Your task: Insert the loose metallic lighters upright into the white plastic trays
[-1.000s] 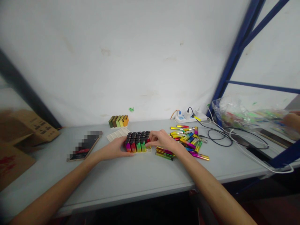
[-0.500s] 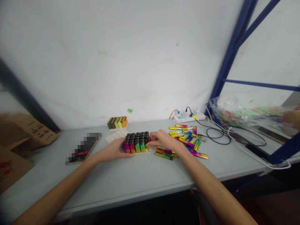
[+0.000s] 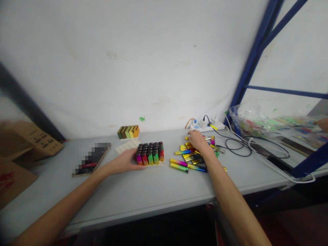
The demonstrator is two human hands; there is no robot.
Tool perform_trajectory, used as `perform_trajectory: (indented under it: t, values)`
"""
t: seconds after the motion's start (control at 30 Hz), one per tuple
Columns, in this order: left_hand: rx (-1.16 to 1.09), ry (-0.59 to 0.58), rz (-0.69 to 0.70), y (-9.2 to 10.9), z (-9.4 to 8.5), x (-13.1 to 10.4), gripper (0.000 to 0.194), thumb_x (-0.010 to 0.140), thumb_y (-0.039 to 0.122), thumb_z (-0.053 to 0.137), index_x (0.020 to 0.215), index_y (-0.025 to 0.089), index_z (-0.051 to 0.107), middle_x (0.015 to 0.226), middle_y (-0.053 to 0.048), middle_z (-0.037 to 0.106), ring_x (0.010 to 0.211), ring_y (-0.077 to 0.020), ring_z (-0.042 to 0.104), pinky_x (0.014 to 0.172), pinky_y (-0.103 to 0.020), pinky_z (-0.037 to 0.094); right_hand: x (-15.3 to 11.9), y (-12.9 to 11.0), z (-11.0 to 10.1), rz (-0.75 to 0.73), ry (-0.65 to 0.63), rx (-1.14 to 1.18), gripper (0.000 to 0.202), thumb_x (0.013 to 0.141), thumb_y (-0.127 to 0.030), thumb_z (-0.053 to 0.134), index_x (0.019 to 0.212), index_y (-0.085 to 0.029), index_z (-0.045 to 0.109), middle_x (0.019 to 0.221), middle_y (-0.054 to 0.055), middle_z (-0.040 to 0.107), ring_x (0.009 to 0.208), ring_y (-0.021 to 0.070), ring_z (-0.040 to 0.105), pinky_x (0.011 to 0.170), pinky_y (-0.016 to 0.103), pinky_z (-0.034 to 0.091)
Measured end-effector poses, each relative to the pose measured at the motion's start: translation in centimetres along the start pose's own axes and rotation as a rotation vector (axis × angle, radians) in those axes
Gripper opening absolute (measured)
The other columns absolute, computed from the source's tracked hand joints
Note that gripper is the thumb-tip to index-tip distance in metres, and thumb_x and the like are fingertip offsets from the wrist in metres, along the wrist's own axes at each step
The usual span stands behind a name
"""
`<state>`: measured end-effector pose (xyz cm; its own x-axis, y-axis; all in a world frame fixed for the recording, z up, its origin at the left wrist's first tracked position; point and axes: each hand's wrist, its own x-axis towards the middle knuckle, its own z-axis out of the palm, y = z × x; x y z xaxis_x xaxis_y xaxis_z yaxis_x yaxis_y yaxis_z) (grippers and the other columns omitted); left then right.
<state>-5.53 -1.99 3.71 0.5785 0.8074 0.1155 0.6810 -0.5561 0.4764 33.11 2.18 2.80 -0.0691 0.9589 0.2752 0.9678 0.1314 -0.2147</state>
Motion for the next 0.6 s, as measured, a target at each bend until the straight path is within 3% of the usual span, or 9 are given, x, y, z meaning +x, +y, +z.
perform_trajectory:
  t: [0.13,0.3,0.6]
  values:
    - [-0.007,-0.004,-0.011,0.0,0.1,0.0,0.061,0.07,0.064,0.079,0.107,0.017,0.067,0.107,-0.01,0.073,0.096,-0.0321,0.069,0.08,-0.039,0.056,0.4,1.5,0.6,0.013,-0.122,-0.05,0.03,0.099,-0.023,0.055,0.116,-0.009,0.076,0.117,0.019,0.075,0.107,0.0261,0.069,0.093,0.029,0.047]
    - [-0.014,0.015,0.003,-0.2,0.2,0.1,0.062,0.069,0.065,0.08,0.107,0.017,0.068,0.107,-0.011,0.074,0.097,-0.0325,0.069,0.08,-0.039,0.056,0.4,0.4,0.7,-0.047,-0.166,-0.023,0.029,0.098,-0.028,0.058,0.114,-0.013,0.077,0.114,0.016,0.077,0.103,0.0255,0.071,0.086,0.026,0.049]
    - [-0.014,0.0,0.003,0.5,-0.1,0.0,0.059,0.072,0.064,0.079,0.106,0.018,0.067,0.106,-0.01,0.074,0.095,-0.0308,0.07,0.078,-0.037,0.056,-1.2,-4.2,-0.9,-0.262,0.129,0.252,0.036,0.104,-0.04,0.05,0.124,-0.018,0.07,0.109,0.012,0.077,0.096,0.0245,0.071,0.085,0.03,0.048]
